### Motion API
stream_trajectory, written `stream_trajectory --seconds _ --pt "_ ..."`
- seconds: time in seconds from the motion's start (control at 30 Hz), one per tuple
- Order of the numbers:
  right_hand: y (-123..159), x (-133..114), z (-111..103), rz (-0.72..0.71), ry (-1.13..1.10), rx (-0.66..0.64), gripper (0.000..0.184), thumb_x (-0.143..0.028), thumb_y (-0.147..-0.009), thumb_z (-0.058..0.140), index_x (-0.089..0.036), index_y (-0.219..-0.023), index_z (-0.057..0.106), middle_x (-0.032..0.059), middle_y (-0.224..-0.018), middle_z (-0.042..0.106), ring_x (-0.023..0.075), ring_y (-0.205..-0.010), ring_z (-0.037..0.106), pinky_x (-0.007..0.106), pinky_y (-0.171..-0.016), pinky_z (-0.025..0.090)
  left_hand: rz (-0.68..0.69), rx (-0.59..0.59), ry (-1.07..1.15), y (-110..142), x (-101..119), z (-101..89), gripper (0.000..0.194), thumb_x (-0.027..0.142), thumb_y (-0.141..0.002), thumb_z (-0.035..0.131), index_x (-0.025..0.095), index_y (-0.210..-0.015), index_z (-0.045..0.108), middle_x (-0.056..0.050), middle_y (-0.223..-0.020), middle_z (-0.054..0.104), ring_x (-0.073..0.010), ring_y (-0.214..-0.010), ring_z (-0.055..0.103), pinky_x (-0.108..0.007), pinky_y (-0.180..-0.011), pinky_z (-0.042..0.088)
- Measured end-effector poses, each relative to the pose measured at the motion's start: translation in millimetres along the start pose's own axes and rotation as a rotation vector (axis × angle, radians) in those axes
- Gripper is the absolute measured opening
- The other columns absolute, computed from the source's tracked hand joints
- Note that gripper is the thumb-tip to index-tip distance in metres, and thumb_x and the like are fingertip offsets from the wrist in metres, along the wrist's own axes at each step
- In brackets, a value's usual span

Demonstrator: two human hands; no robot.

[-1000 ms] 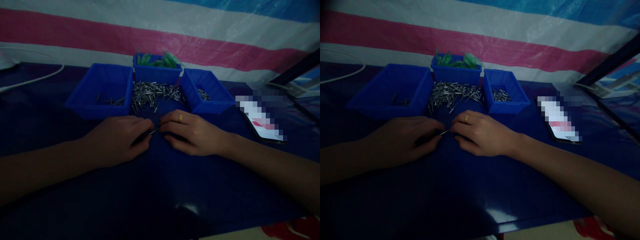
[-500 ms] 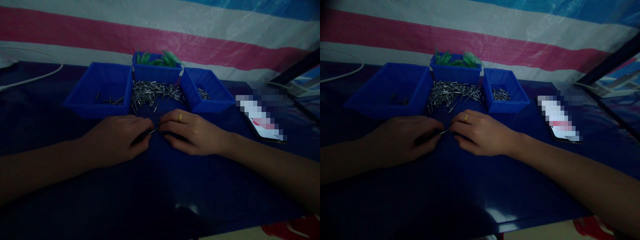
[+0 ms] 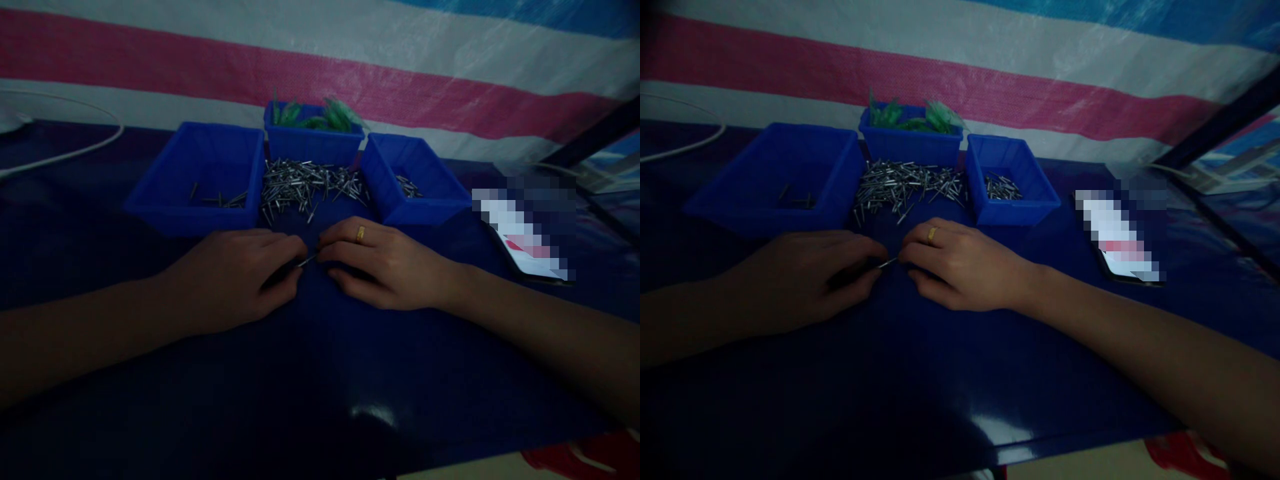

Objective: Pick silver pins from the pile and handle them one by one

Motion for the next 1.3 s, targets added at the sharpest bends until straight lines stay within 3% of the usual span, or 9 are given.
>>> stream_trajectory --seconds 1.13,1.3 --pt "-0.3 -0.3 -0.3 -0.013 -0.002 0.007 0.02 -0.02 -0.096 0.046 -0.011 -0.105 0.062 0.0134 -0.107 0.065 0.0206 -0.101 0.061 0.036 -0.091 0.053 0.009 0.006 0.004 0.6 -1.0 0.6 0.017 0.024 -0.093 0.041 0.019 -0.092 0.058 0.0 -0.08 0.065 -0.0154 -0.07 0.062 -0.026 -0.063 0.04" --pt "0.8 -1.8 -1.0 -0.018 0.027 0.06 0.018 -0.017 -0.095 0.047 -0.009 -0.102 0.062 0.013 -0.098 0.066 0.0199 -0.093 0.063 0.033 -0.083 0.053 0.001 0.029 -0.007 0.6 -1.4 1.8 0.021 0.023 -0.095 0.037 0.018 -0.09 0.056 -0.001 -0.078 0.064 -0.016 -0.071 0.063 -0.027 -0.066 0.042"
Point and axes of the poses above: each hand's wrist, its own y-axis away from the middle knuckle, its own z-axis out of the palm, x = y × z, the point moved 1 cm from there along -y, towards the middle knuckle
